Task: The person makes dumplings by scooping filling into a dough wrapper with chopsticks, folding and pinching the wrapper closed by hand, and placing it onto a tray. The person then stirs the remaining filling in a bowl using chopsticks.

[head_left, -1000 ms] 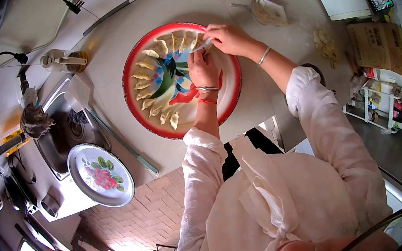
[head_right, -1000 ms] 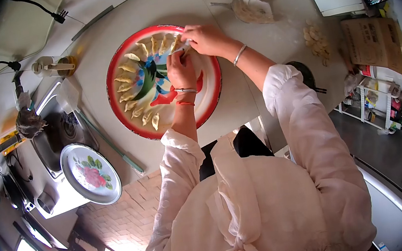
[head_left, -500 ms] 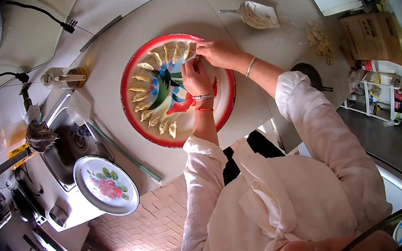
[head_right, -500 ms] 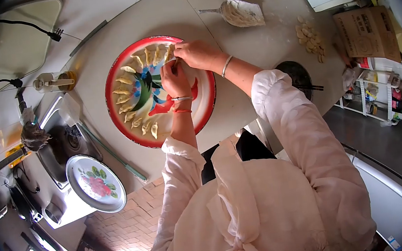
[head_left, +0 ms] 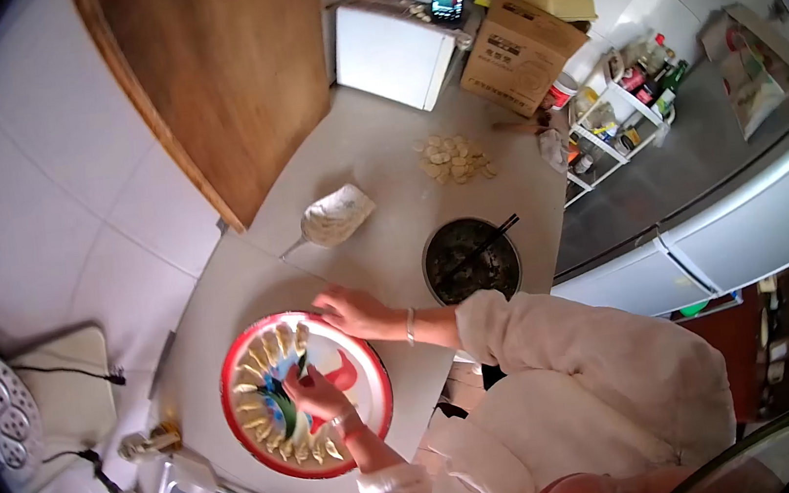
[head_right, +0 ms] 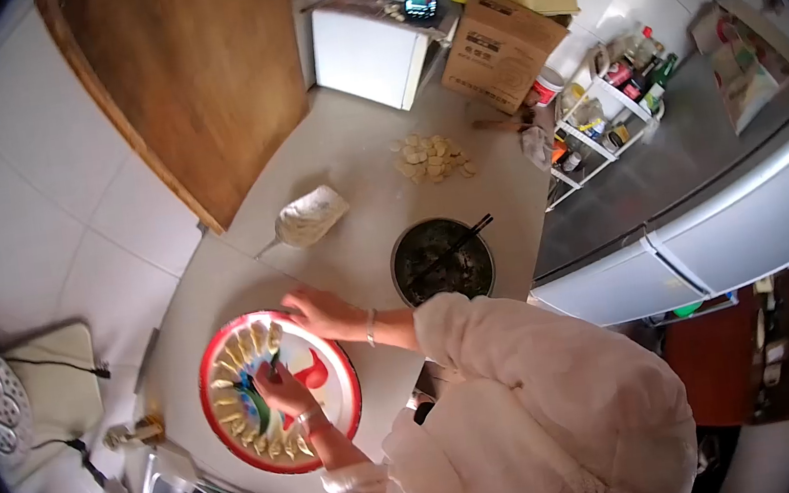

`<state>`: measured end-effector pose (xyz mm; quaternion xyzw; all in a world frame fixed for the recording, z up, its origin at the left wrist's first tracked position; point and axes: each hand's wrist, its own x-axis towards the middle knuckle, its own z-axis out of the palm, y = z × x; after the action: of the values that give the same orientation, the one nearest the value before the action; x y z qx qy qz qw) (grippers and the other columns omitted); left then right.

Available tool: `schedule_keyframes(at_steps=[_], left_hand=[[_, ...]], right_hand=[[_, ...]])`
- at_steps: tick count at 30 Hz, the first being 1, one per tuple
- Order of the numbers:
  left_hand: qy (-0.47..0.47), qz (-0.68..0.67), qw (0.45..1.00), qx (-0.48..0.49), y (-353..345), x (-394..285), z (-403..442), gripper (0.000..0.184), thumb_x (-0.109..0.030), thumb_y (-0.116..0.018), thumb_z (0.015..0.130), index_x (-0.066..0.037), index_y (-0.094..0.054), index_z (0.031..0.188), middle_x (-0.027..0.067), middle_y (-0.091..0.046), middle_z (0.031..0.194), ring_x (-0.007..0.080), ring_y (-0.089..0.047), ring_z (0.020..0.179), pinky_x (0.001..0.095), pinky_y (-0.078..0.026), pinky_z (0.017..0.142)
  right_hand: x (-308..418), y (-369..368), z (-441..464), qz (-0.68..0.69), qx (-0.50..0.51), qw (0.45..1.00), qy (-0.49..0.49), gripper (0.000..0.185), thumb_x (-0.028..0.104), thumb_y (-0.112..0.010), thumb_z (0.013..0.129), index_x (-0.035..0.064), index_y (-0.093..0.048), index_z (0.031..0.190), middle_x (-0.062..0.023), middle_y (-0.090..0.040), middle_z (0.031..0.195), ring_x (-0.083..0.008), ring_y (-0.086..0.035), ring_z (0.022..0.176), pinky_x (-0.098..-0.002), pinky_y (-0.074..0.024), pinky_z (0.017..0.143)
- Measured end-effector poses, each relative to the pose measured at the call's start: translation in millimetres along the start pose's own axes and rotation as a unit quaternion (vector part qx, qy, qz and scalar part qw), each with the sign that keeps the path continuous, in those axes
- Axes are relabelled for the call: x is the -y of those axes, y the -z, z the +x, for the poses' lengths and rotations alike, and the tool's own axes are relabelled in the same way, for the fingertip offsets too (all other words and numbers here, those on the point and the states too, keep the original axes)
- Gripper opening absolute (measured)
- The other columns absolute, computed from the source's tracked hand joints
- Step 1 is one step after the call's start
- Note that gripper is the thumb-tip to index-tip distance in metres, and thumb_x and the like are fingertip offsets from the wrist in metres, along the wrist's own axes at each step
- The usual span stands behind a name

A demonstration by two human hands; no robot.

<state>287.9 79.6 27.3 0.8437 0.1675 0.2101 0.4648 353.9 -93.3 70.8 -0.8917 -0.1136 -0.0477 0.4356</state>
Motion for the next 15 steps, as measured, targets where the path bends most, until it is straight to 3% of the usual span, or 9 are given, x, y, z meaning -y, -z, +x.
schedule_keyframes(at_steps=[1, 4, 5, 6, 8, 9, 12, 15], left_hand=[[0.066, -0.012, 0.997, 0.035, 18, -17, -8, 0.020, -0.002, -0.066, 0.083, 0.001, -0.065, 0.103, 0.0123, -0.063, 0.095, 0.0233, -0.061, 0.076, 0.0330, -0.051, 0.062], [0.068, -0.057, 0.995, 0.038, 59, -6, -41, 0.016, -0.004, -0.065, 0.086, 0.002, -0.065, 0.101, 0.0093, -0.063, 0.088, 0.0180, -0.058, 0.067, 0.0288, -0.049, 0.058], [0.064, -0.045, 0.996, 0.039, 69, 5, -55, 0.014, -0.006, -0.063, 0.088, 0.002, -0.064, 0.099, 0.0076, -0.064, 0.084, 0.0157, -0.057, 0.060, 0.0290, -0.048, 0.055], [-0.031, 0.008, 0.999, 0.040, 79, 15, -69, 0.013, -0.007, -0.062, 0.088, 0.002, -0.065, 0.099, 0.0073, -0.064, 0.083, 0.0150, -0.057, 0.060, 0.0282, -0.048, 0.054], [-0.077, 0.071, 0.992, 0.065, 100, 38, -98, 0.013, -0.007, -0.062, 0.089, 0.001, -0.066, 0.098, 0.0068, -0.065, 0.080, 0.0137, -0.058, 0.059, 0.0269, -0.048, 0.053], [-0.027, 0.082, 0.992, 0.090, 109, 44, -110, 0.012, -0.007, -0.062, 0.089, 0.001, -0.066, 0.098, 0.0065, -0.066, 0.080, 0.0131, -0.059, 0.060, 0.0264, -0.048, 0.053], [0.015, 0.008, 0.989, 0.144, 119, 35, -136, 0.012, -0.007, -0.063, 0.089, 0.000, -0.067, 0.098, 0.0057, -0.066, 0.078, 0.0126, -0.060, 0.061, 0.0266, -0.050, 0.055], [0.000, 0.010, 0.990, 0.138, 112, 53, -158, 0.012, -0.006, -0.063, 0.089, -0.001, -0.067, 0.098, 0.0049, -0.067, 0.080, 0.0126, -0.062, 0.064, 0.0262, -0.051, 0.058]], right_hand=[[0, 4, -17, 0.016, 0.005, 0.998, -0.057, 0.031, 0.020, -0.064, 0.089, 0.0001, -0.056, 0.112, -0.0198, -0.060, 0.109, -0.0361, -0.061, 0.095, -0.0438, -0.0508, 0.082], [0, 12, -70, 0.019, 0.063, 0.980, -0.188, 0.040, 0.026, -0.065, 0.089, -0.0046, -0.054, 0.113, -0.0231, -0.057, 0.113, -0.0343, -0.058, 0.107, -0.0416, -0.0485, 0.087], [3, 13, -88, 0.011, 0.067, 0.977, -0.202, 0.039, 0.026, -0.063, 0.090, -0.0058, -0.054, 0.111, -0.0226, -0.060, 0.107, -0.0335, -0.061, 0.098, -0.0408, -0.0504, 0.081], [9, 15, -100, 0.004, 0.070, 0.974, -0.217, 0.038, 0.026, -0.061, 0.091, -0.0069, -0.055, 0.110, -0.0221, -0.063, 0.102, -0.0327, -0.065, 0.090, -0.0400, -0.0524, 0.076], [-13, 3, -114, 0.100, 0.230, 0.922, -0.294, 0.031, 0.023, -0.058, 0.093, -0.0060, -0.055, 0.104, -0.0170, -0.065, 0.087, -0.0269, -0.065, 0.070, -0.0380, -0.0518, 0.059], [-19, -5, -120, 0.147, 0.310, 0.881, -0.325, 0.028, 0.022, -0.056, 0.094, -0.0055, -0.056, 0.101, -0.0145, -0.066, 0.080, -0.0240, -0.065, 0.060, -0.0370, -0.0515, 0.051], [-1, -26, -137, 0.338, 0.141, 0.838, -0.404, 0.036, 0.026, -0.052, 0.093, -0.0046, -0.064, 0.079, -0.0131, -0.066, 0.063, -0.0245, -0.061, 0.047, -0.0358, -0.0515, 0.049], [7, -27, -118, 0.276, 0.153, 0.865, -0.390, 0.037, 0.028, -0.053, 0.093, -0.0009, -0.066, 0.074, -0.0123, -0.067, 0.065, -0.0215, -0.063, 0.051, -0.0348, -0.0524, 0.053]])
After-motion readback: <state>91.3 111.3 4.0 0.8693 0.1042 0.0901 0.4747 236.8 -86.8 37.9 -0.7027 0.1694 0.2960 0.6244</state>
